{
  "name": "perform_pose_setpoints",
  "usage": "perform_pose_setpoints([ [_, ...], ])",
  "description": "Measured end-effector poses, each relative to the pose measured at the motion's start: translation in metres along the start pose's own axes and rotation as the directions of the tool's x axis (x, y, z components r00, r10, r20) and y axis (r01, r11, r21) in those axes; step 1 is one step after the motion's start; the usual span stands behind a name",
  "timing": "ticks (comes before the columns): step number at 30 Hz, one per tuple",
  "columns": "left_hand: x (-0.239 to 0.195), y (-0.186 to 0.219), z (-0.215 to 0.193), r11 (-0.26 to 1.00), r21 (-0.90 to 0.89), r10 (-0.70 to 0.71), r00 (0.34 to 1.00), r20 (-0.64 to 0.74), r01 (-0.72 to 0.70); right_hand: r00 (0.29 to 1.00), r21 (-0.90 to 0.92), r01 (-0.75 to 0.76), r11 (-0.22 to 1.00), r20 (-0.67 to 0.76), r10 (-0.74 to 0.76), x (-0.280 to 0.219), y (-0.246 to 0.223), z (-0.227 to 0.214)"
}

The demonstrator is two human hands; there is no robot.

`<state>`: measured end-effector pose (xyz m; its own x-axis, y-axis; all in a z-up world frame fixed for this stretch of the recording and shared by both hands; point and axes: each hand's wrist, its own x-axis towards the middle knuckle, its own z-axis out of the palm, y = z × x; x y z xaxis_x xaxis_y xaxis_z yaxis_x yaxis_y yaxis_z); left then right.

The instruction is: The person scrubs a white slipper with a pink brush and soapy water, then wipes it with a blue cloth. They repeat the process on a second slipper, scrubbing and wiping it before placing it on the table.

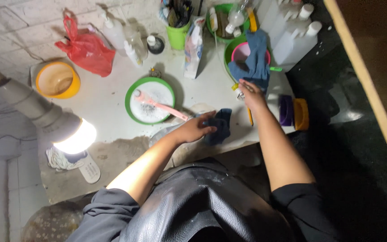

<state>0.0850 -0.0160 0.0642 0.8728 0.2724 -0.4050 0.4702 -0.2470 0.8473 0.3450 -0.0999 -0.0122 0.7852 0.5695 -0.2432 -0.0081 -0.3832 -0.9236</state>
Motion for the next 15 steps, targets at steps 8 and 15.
perform_pose_setpoints([
  [8,0.042,-0.008,-0.013,0.738,0.622,-0.174,0.964,-0.200,0.263,0.988,0.308,0.126,0.943,-0.122,-0.092,-0.009,-0.050,-0.006],
  [15,0.042,0.066,-0.031,0.937,0.337,0.229,0.897,-0.377,-0.098,0.632,0.249,0.775,0.581,-0.280,-0.723,-0.029,-0.122,-0.063],
])
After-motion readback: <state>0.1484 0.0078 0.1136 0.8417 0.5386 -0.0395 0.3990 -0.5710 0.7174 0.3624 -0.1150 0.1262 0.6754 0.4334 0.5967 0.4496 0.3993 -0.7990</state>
